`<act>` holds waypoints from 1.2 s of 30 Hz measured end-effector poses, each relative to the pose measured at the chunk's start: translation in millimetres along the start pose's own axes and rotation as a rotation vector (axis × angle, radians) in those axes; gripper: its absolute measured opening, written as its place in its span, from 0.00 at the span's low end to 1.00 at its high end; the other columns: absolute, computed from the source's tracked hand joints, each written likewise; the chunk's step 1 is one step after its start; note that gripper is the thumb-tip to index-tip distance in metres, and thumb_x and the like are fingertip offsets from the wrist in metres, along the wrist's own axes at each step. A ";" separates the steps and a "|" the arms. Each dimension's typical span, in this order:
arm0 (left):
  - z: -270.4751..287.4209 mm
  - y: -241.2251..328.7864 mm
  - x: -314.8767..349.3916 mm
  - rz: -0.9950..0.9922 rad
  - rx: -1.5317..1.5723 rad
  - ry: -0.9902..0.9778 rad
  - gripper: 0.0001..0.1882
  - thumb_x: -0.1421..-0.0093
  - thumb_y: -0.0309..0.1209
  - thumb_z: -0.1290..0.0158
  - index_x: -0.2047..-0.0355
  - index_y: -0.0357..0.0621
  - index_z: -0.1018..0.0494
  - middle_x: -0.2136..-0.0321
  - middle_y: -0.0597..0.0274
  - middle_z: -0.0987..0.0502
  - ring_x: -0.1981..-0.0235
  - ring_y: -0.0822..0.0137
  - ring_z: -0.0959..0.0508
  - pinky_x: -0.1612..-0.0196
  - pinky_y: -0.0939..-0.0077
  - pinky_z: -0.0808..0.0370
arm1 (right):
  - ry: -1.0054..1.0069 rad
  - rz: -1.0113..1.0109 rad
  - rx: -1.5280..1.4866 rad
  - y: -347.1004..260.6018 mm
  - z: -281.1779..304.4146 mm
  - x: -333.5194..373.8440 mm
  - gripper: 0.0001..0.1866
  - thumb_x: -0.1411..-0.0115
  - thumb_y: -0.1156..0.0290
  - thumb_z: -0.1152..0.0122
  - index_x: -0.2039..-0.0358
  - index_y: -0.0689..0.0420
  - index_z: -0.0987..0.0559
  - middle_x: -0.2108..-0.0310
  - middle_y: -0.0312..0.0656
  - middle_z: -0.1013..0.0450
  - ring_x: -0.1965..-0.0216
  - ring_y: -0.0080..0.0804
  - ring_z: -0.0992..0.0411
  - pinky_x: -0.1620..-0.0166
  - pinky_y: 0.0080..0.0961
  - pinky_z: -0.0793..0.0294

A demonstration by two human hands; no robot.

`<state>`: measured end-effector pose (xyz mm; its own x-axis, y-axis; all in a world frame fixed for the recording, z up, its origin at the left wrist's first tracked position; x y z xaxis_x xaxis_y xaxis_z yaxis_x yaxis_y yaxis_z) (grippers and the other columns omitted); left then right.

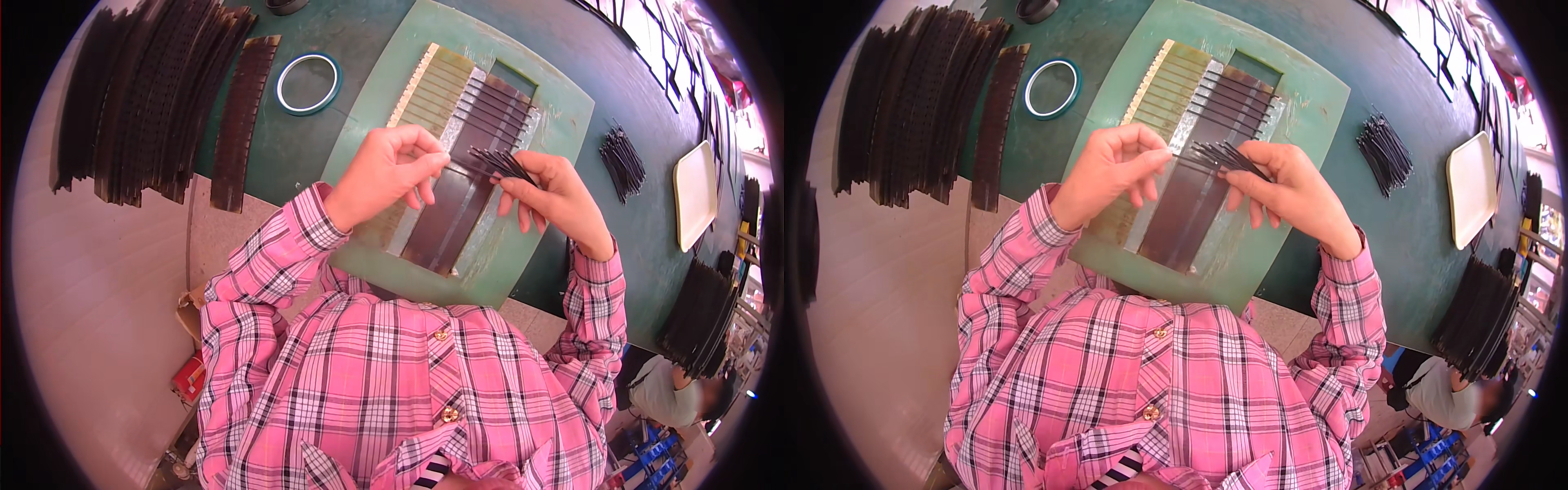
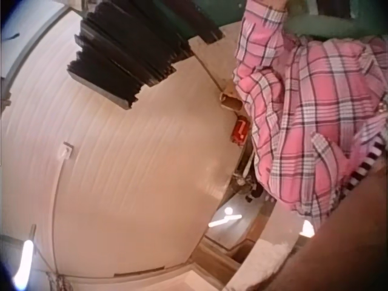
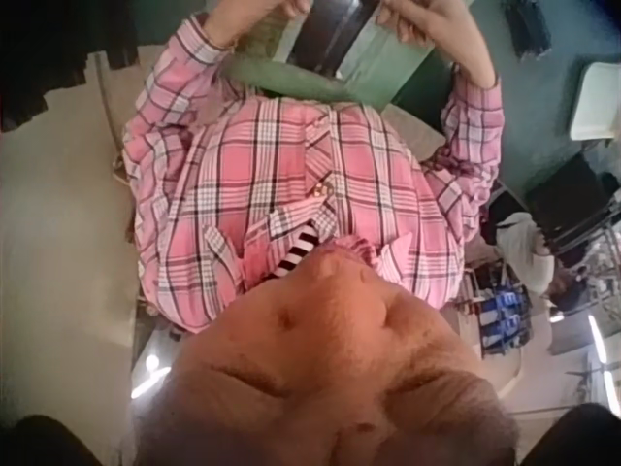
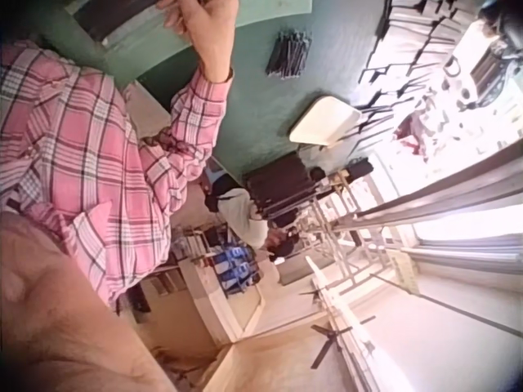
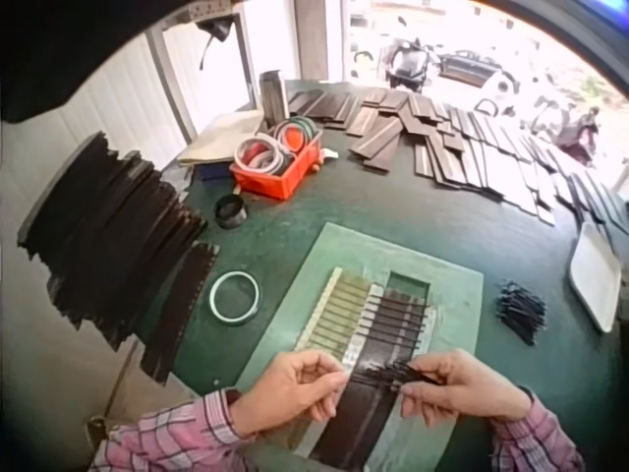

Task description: Placing small electronic components into a slotted template for assembly.

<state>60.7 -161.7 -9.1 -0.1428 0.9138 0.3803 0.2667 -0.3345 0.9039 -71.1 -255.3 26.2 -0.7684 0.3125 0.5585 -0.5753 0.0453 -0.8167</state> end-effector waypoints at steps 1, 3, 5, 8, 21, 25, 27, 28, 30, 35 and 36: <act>-0.5 -0.8 -1.3 0.001 -0.001 -0.002 0.08 0.39 0.30 0.46 0.67 0.37 0.27 0.75 0.66 0.25 0.80 0.77 0.24 0.82 0.86 0.29 | -0.013 -0.001 0.018 0.6 -0.9 -4.0 0.07 0.40 0.71 0.46 0.68 0.62 0.24 0.79 0.35 0.24 0.84 0.15 0.31 0.84 0.13 0.37; 8.1 4.7 -4.2 -0.060 -0.143 0.112 0.06 0.41 0.28 0.45 0.68 0.37 0.26 0.75 0.65 0.24 0.81 0.77 0.24 0.81 0.84 0.29 | -0.007 0.009 0.039 1.3 1.0 -13.9 0.07 0.40 0.72 0.46 0.68 0.62 0.24 0.79 0.35 0.24 0.84 0.16 0.31 0.84 0.13 0.36; 13.6 19.4 -8.5 -0.283 -0.410 0.210 0.06 0.42 0.28 0.45 0.68 0.37 0.26 0.74 0.64 0.24 0.82 0.76 0.25 0.80 0.82 0.29 | -0.002 0.020 0.063 1.8 4.1 -22.2 0.07 0.41 0.72 0.47 0.69 0.63 0.24 0.79 0.36 0.24 0.84 0.16 0.31 0.83 0.14 0.36; 10.9 37.7 -2.8 -0.542 -0.744 0.336 0.05 0.44 0.26 0.44 0.68 0.37 0.24 0.72 0.62 0.24 0.82 0.73 0.25 0.77 0.78 0.29 | 0.065 0.021 0.102 4.5 18.6 -28.4 0.06 0.41 0.73 0.47 0.70 0.63 0.24 0.78 0.37 0.23 0.84 0.16 0.31 0.84 0.14 0.36; -10.5 38.9 -1.5 -0.727 -1.076 0.346 0.10 0.46 0.24 0.46 0.63 0.43 0.23 0.73 0.63 0.28 0.75 0.64 0.23 0.75 0.70 0.27 | 0.103 -0.009 0.093 20.0 25.5 -39.7 0.07 0.41 0.73 0.46 0.70 0.63 0.24 0.79 0.37 0.24 0.84 0.16 0.30 0.84 0.14 0.36; -25.0 36.0 -1.6 -0.751 -1.293 0.305 0.14 0.48 0.22 0.47 0.60 0.46 0.24 0.71 0.64 0.30 0.73 0.64 0.23 0.76 0.69 0.27 | 0.101 -0.014 0.101 19.7 26.7 -38.3 0.07 0.41 0.72 0.46 0.69 0.63 0.24 0.78 0.37 0.23 0.84 0.16 0.30 0.84 0.14 0.36; -28.1 36.7 -1.3 -0.753 -1.350 0.301 0.18 0.51 0.21 0.48 0.57 0.47 0.25 0.70 0.64 0.31 0.71 0.64 0.24 0.76 0.70 0.27 | 0.109 -0.010 0.021 19.1 29.5 -34.7 0.07 0.41 0.71 0.45 0.71 0.63 0.25 0.79 0.37 0.24 0.85 0.16 0.31 0.85 0.14 0.38; -26.8 36.7 -1.6 -0.754 -1.350 0.304 0.18 0.51 0.21 0.48 0.57 0.47 0.25 0.70 0.64 0.31 0.71 0.64 0.24 0.76 0.70 0.27 | 0.108 -0.008 0.023 20.1 33.8 -30.0 0.07 0.41 0.71 0.45 0.71 0.63 0.25 0.79 0.37 0.24 0.85 0.16 0.31 0.85 0.14 0.38; -22.7 32.7 -4.2 -0.720 -1.285 0.251 0.17 0.49 0.22 0.48 0.57 0.46 0.26 0.70 0.62 0.31 0.72 0.63 0.24 0.76 0.71 0.28 | 0.281 0.009 0.208 18.8 56.0 -13.5 0.08 0.41 0.71 0.44 0.73 0.62 0.26 0.81 0.36 0.26 0.87 0.15 0.32 0.87 0.13 0.40; -22.6 34.5 -8.3 -0.435 -0.578 0.080 0.11 0.42 0.25 0.47 0.58 0.43 0.27 0.68 0.65 0.28 0.74 0.70 0.23 0.78 0.77 0.27 | 0.155 -0.003 0.019 8.1 26.3 6.9 0.07 0.41 0.71 0.43 0.72 0.62 0.25 0.81 0.35 0.26 0.87 0.14 0.33 0.87 0.12 0.42; -31.1 15.6 -11.1 -0.134 -0.126 -0.087 0.09 0.40 0.27 0.46 0.59 0.41 0.27 0.68 0.66 0.27 0.75 0.73 0.23 0.79 0.80 0.27 | 0.109 0.004 0.025 4.0 15.0 7.0 0.07 0.40 0.71 0.43 0.71 0.62 0.24 0.81 0.34 0.26 0.86 0.14 0.33 0.86 0.12 0.41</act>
<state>36.8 -184.2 6.9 -0.0844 0.9667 0.2416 0.1288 -0.2299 0.9647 -82.9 -267.2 29.0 -0.7366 0.4136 0.5351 -0.5800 0.0205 -0.8143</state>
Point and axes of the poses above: each hand's wrist, its own x-axis away from the middle knuckle, its own z-axis out of the back of the hand, y = z × x, the point moved 9 cm from there along -x, towards the middle knuckle
